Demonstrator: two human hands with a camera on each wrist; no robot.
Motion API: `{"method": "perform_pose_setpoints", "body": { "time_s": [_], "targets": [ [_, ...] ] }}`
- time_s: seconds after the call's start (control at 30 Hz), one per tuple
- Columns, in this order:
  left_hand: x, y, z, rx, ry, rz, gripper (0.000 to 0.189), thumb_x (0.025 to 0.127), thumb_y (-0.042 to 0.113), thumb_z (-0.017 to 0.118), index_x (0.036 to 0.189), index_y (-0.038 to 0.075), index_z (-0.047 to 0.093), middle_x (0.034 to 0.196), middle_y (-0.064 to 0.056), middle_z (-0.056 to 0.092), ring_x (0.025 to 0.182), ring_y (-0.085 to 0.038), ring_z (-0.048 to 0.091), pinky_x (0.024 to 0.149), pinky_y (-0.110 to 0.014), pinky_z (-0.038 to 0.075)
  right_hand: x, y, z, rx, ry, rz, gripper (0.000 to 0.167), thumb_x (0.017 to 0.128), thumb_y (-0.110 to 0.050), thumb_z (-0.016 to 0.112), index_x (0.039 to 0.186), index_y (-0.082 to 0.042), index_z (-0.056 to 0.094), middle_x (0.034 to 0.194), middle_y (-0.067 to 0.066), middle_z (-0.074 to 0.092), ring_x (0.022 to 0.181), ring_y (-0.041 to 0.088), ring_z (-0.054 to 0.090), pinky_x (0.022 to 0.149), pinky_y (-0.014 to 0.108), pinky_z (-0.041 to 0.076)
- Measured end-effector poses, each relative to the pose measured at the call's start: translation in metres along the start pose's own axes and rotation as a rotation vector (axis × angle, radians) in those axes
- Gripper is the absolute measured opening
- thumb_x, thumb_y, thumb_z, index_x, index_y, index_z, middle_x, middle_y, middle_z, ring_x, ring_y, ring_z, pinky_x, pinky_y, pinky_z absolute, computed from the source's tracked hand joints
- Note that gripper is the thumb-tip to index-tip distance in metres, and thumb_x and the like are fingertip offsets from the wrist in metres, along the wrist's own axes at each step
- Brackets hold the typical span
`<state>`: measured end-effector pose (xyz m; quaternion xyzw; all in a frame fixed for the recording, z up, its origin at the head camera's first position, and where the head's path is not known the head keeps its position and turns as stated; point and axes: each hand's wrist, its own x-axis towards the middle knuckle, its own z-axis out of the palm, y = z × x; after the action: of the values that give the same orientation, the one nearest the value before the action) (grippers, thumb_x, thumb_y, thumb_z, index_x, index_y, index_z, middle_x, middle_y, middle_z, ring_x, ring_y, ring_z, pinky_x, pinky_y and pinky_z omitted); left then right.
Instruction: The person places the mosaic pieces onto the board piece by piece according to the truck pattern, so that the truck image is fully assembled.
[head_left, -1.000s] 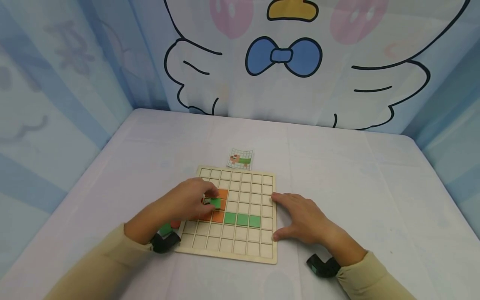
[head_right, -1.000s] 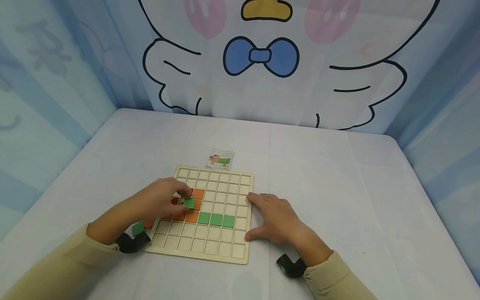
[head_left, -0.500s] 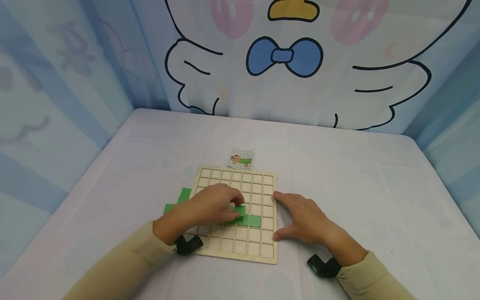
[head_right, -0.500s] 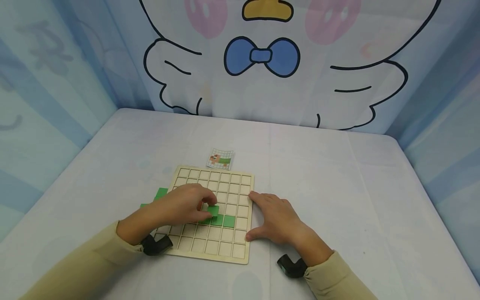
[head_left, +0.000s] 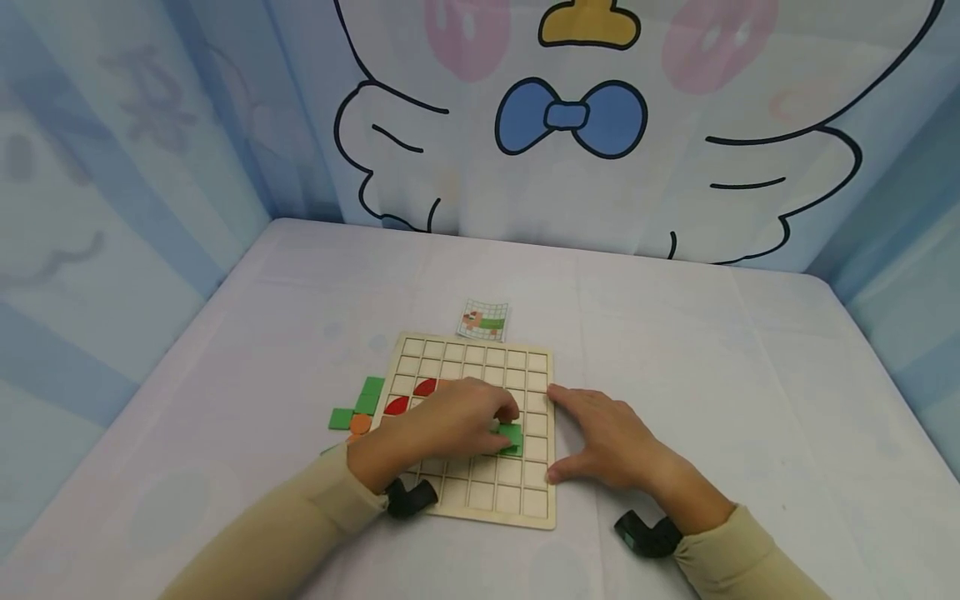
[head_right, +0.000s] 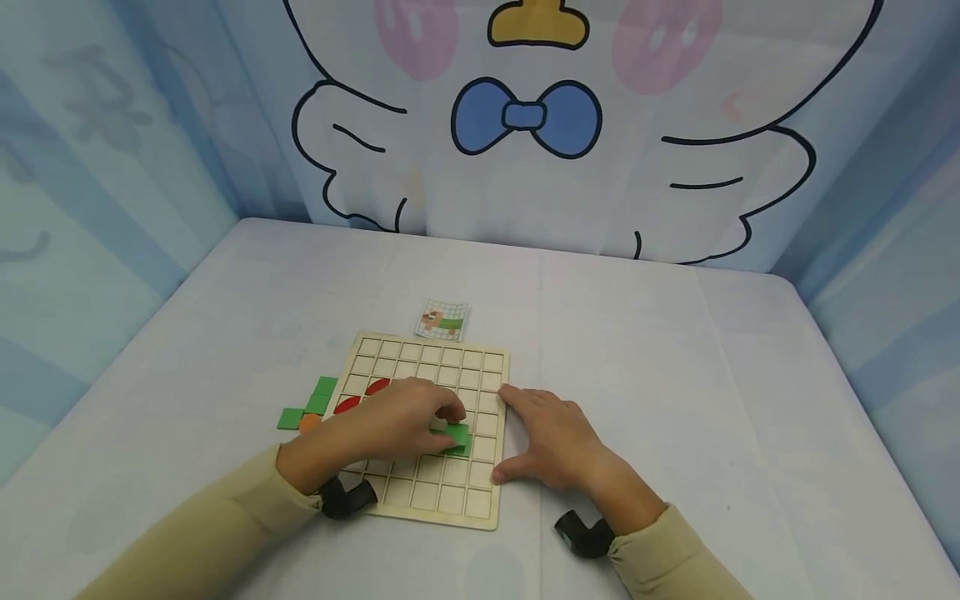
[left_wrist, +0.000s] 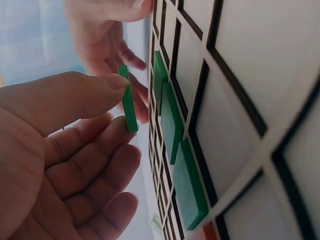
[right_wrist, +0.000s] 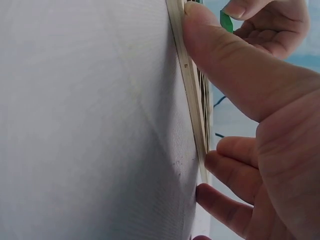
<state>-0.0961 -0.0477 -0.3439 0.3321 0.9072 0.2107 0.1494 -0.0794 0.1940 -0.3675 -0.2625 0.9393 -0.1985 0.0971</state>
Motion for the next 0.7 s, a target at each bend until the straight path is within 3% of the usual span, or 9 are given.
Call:
{"method": "perform_pose_setpoints", "body": {
  "time_s": [0.17, 0.43, 0.7],
  "targets": [
    [0.006, 0.003, 0.004, -0.025, 0.009, -0.002, 0.023, 0.088, 0.022, 0.079, 0.108, 0.011, 0.074, 0.099, 0.005, 0.072, 0.09, -0.008, 0.064, 0.08, -0.025, 0.052, -0.001, 0.0, 0.0, 0.002, 0.005, -0.003, 0.101, 0.069, -0.05, 0.088, 0.147, 0.0, 0.045, 0.143, 0.018, 0.053, 0.13, 0.039, 0.048, 0.098, 0.061, 0.04],
    [0.014, 0.006, 0.009, -0.064, -0.032, -0.041, 0.026, 0.088, 0.024, 0.079, 0.111, 0.012, 0.073, 0.099, 0.008, 0.071, 0.091, -0.003, 0.063, 0.082, -0.022, 0.051, -0.001, 0.001, 0.001, 0.004, 0.006, -0.002, 0.101, 0.07, -0.05, 0.088, 0.147, 0.0, 0.045, 0.143, 0.018, 0.053, 0.13, 0.039, 0.048, 0.098, 0.062, 0.039],
    [0.02, 0.008, 0.012, -0.108, -0.035, 0.002, 0.024, 0.087, 0.021, 0.081, 0.107, 0.01, 0.073, 0.092, 0.009, 0.069, 0.083, -0.001, 0.06, 0.079, -0.018, 0.049, -0.001, 0.001, 0.001, 0.004, 0.015, 0.0, 0.102, 0.069, -0.051, 0.088, 0.146, 0.0, 0.045, 0.142, 0.018, 0.054, 0.129, 0.039, 0.049, 0.097, 0.062, 0.04]
  ]
}}
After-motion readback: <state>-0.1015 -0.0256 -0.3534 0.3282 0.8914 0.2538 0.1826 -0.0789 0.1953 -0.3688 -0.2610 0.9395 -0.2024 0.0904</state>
